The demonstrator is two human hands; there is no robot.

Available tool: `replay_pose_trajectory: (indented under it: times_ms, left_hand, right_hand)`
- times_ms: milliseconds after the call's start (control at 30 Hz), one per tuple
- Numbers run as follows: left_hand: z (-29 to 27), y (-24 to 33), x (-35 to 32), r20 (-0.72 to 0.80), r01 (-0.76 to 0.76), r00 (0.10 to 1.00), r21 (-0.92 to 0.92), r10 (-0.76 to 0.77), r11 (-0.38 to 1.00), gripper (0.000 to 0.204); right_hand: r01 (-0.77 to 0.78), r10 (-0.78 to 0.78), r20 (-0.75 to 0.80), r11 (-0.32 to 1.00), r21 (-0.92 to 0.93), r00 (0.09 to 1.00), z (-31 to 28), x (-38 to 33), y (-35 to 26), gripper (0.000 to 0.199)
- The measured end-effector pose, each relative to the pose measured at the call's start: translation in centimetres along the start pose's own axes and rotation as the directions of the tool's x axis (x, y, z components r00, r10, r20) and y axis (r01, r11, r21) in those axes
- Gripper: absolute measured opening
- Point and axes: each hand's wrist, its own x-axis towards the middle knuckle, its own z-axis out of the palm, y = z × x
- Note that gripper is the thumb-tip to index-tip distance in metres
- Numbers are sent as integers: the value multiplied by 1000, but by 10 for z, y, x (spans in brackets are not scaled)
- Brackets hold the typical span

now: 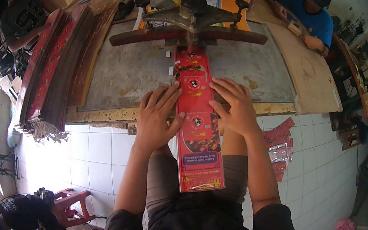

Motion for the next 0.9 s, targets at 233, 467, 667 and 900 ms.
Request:
replay_pose_trajectory:
  times_ms: [233, 467, 667, 900]
  left_hand:
    - [-1, 0, 1, 15, -2, 1000, 10, 2, 1000, 62]
    - [-1, -1, 0, 12, -9, 1000, 27, 8, 1000, 64]
    - [-1, 1, 2, 12, -3, 1000, 19, 3, 1000, 64]
    - [-1, -1, 2, 12, -4, 1000, 16, 4, 1000, 64]
  right_hand:
    - [1, -1, 11, 1000, -4, 1000, 0, -1, 1, 51]
    - [-19, 19, 25, 1000, -8, 1000, 1, -1, 2, 52]
    - [-13, 13, 22, 1000, -3, 1000, -1, 0, 1, 53]
    - [-3, 3, 13, 1000, -9, 1000, -2, 1, 0, 52]
